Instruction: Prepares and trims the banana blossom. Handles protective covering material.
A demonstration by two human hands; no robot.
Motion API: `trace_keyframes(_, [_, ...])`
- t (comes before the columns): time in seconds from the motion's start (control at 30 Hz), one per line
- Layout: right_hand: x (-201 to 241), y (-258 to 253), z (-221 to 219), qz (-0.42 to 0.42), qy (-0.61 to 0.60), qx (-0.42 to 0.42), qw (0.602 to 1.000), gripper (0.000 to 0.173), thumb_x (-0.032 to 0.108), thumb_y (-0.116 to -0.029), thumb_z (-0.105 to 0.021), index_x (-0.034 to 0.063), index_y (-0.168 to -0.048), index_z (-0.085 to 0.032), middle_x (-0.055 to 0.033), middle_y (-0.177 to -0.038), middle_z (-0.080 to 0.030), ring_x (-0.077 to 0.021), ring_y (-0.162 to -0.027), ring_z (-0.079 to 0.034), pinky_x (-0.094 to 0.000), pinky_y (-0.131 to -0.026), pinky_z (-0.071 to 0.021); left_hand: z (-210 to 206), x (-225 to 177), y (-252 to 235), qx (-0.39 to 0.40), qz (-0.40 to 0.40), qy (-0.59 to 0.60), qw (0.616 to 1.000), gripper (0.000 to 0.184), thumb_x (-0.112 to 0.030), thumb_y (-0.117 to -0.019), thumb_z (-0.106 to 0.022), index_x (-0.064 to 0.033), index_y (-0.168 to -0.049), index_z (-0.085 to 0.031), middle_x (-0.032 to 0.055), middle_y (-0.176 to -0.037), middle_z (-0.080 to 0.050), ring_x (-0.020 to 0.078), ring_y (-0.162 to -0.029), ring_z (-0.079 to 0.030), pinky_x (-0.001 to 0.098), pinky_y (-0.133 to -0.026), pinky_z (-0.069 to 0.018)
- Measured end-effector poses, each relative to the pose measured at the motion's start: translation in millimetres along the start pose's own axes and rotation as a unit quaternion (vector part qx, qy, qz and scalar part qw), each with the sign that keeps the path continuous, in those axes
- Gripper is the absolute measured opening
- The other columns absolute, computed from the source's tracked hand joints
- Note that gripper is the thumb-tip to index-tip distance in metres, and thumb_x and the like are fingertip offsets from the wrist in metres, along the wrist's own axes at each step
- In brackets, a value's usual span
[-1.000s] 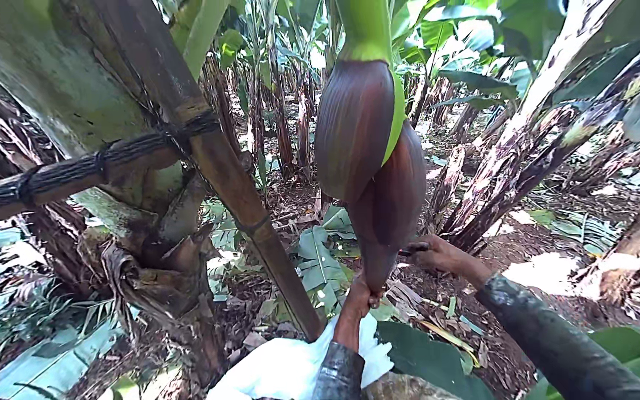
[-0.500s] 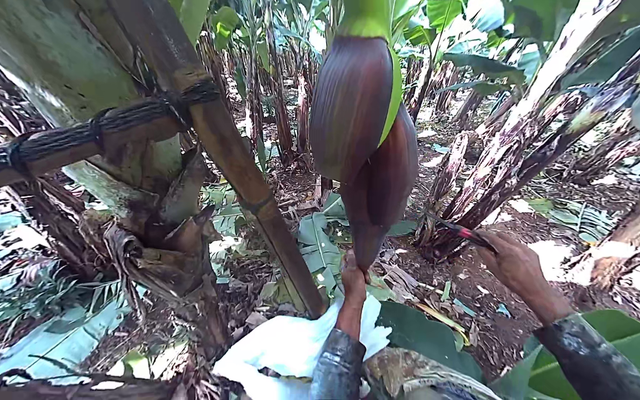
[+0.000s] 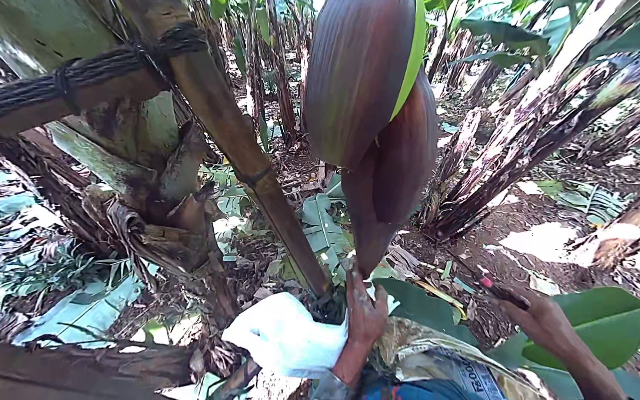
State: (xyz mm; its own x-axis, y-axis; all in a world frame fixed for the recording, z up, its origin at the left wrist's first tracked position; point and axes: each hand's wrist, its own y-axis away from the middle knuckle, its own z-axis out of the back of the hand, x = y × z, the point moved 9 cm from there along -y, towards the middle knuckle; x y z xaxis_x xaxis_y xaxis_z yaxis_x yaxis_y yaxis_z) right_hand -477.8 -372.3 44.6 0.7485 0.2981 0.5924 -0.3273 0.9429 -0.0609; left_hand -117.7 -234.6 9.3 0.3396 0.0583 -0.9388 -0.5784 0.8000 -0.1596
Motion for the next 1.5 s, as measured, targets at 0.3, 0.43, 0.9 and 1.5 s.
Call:
trace_keyframes(0.3, [37.3, 11.4, 1.9, 0.012, -0.019, 0.126, 0.992, 0.030, 0.028, -0.0879, -0.068, 0.0145, -0.113, -0.076, -0.0016, -0.092, -0.075, -0.0128, -0.073, -0.070, -0.0417, -0.069, -0.0594, 18.7, -26.7, -33.5, 0.201, 0.074, -0.349, 0.913, 0.046, -0.038, -0.1082, -0.047, -0.0003, -0.130, -0.062, 0.0189, -0.119, -0.070, 0.0343, -0.112, -0.068, 0.0508, -0.096, -0.0541])
trace_keyframes(0.43, [63.3, 16.2, 5.7, 0.042, -0.033, 0.156, 0.986, 0.029, 0.033, -0.0887, -0.067, 0.0165, -0.111, -0.076, 0.0013, -0.088, -0.074, -0.0095, -0.068, -0.067, -0.0368, -0.064, -0.0581, 24.5, -20.7, -37.6, 0.228, 0.080, -0.296, 0.924, 0.045, -0.035, -0.1065, -0.050, 0.0010, -0.131, -0.061, 0.0197, -0.116, -0.070, 0.0333, -0.113, -0.068, 0.0512, -0.101, -0.0517])
trace_keyframes(0.9, [130.0, 12.0, -27.0, 0.056, -0.045, 0.334, 0.940, 0.030, 0.038, -0.1053, -0.050, 0.0142, -0.117, -0.066, -0.0015, -0.074, -0.067, -0.0149, -0.057, -0.065, -0.0361, -0.055, -0.0581, 14.1, 28.6, -15.2, 0.152, 0.055, 0.243, 0.956, 0.050, -0.022, -0.1032, -0.043, 0.0108, -0.141, -0.044, 0.0213, -0.130, -0.067, 0.0282, -0.118, -0.069, 0.0446, -0.105, -0.0563])
trace_keyframes(1.5, [210.5, -3.5, -109.3, -0.181, -0.459, 0.493, 0.717, 0.029, 0.035, -0.1080, -0.046, 0.0116, -0.113, -0.063, -0.0022, -0.069, -0.060, -0.0084, -0.045, -0.054, -0.0224, -0.039, -0.0475, 10.3, 36.4, -13.5, 0.185, 0.039, 0.379, 0.906, 0.064, -0.031, -0.0964, -0.057, 0.0132, -0.141, -0.044, 0.0272, -0.142, -0.057, 0.0319, -0.131, -0.060, 0.0443, -0.113, -0.0479])
